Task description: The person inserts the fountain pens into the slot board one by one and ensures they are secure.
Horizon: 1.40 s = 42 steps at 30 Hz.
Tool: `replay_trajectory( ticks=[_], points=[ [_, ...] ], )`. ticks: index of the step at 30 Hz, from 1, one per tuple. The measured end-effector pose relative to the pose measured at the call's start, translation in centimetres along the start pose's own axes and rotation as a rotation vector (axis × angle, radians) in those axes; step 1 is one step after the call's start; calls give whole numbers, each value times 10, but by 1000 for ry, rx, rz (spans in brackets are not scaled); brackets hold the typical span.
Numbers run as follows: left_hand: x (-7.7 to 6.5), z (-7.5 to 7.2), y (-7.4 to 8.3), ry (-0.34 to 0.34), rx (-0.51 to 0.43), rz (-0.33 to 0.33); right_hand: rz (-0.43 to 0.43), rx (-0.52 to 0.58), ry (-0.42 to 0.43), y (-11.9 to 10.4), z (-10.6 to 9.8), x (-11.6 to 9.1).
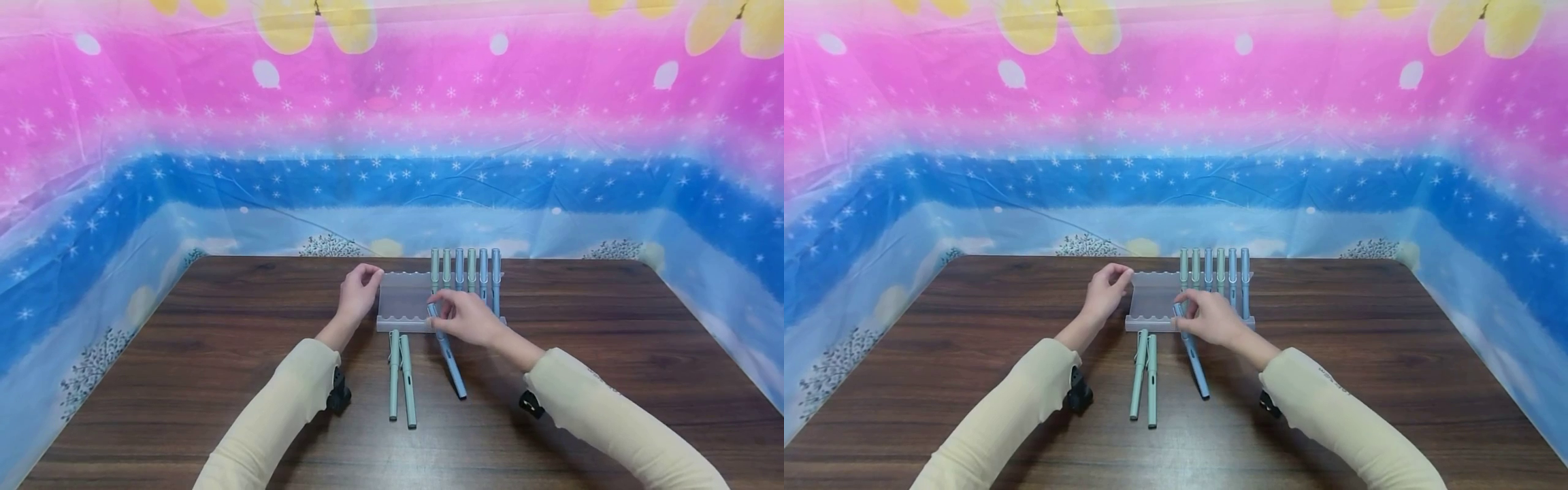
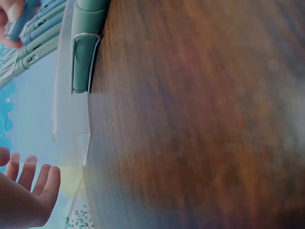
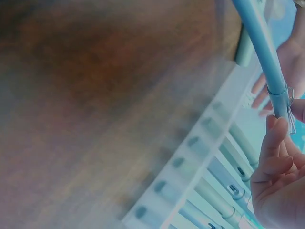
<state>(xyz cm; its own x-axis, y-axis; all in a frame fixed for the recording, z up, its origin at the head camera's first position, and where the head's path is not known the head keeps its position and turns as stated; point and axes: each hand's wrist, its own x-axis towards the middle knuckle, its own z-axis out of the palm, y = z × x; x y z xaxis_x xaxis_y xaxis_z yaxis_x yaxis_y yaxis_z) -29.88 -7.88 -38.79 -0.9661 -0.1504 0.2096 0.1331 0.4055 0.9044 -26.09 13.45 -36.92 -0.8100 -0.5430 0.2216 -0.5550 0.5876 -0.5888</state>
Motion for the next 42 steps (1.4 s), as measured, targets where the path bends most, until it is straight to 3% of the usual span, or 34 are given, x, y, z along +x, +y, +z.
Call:
replay_trajectory(
  ticks=[6,28,42],
  points=[
    [0,0,-2,-6,-3,-4,6,11,51,-4,-7,4],
    [1,-1,-1,-6,0,5,-2,-107,223,-16,-30,36],
    [0,-1,1,-6,1,7,3,-77,371,-19,-39,49]
  ],
)
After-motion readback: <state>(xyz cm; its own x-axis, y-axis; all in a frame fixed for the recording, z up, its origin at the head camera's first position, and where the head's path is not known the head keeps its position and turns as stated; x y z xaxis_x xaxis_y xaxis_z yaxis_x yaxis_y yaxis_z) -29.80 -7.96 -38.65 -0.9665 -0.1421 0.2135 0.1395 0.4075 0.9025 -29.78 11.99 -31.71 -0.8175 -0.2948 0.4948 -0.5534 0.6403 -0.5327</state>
